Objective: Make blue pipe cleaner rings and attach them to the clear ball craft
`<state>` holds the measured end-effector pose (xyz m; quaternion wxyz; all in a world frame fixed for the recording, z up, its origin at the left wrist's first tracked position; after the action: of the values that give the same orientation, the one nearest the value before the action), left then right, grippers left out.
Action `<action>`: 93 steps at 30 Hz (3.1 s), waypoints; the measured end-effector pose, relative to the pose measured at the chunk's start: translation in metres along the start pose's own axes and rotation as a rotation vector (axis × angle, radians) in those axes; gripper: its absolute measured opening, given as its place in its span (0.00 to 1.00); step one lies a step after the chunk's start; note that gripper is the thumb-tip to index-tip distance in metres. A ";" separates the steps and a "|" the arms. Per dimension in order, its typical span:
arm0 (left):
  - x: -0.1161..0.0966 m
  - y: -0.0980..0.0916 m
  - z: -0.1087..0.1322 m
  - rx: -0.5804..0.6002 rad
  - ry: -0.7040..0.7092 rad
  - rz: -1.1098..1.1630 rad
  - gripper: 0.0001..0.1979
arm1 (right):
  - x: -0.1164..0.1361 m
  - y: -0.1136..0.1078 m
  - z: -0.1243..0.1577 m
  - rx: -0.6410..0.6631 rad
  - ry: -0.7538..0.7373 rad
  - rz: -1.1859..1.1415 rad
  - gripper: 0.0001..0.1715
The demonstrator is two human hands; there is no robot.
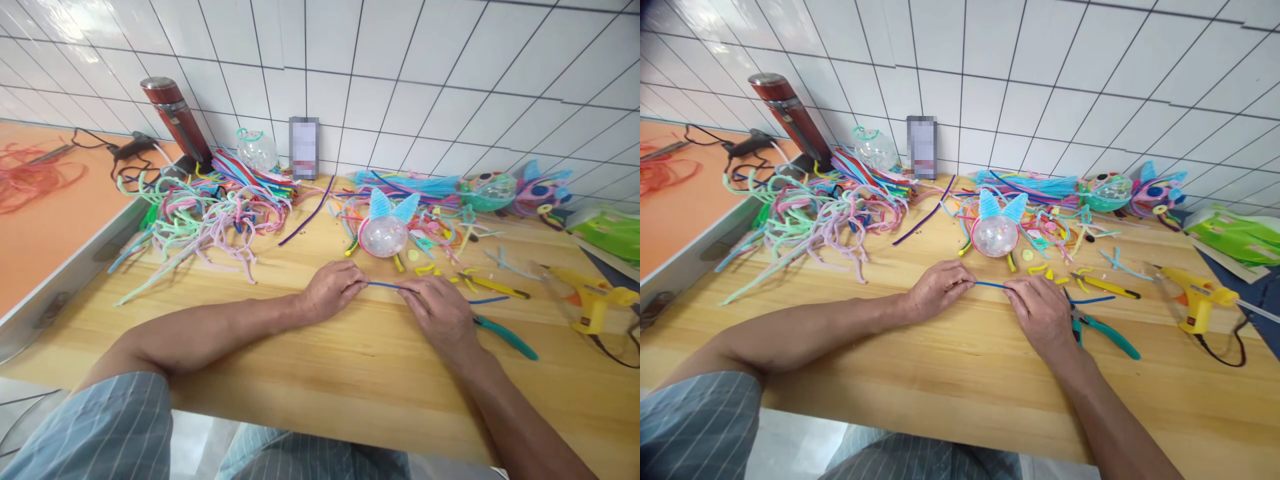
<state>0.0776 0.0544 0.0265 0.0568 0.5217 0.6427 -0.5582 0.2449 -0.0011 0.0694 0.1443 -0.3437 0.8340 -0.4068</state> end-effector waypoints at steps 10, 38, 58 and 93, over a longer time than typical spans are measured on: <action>0.004 -0.013 -0.002 -0.101 -0.069 0.102 0.09 | -0.009 -0.002 0.005 -0.011 0.045 0.041 0.05; 0.006 0.012 0.002 0.165 -0.156 0.049 0.10 | 0.002 -0.006 0.002 -0.050 -0.056 0.057 0.06; 0.010 0.007 0.001 0.210 -0.346 0.465 0.11 | -0.004 -0.023 0.003 -0.195 0.057 0.106 0.09; 0.005 0.024 0.000 0.341 -0.571 1.109 0.25 | -0.037 0.027 0.005 -0.041 0.850 -0.759 0.15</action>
<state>0.0929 0.0538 0.0075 0.4217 0.6091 0.1395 -0.6570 0.2616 0.0333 0.0440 -0.3668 -0.4280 0.6448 -0.5162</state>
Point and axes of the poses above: each hand's wrist, its own z-axis away from the middle knuckle, its own y-axis out of the palm, x = y × z, the point moved 9 cm from there along -z, towards the middle knuckle, and after that the axes turned 11 degrees about -y, right-handed, at the moved point
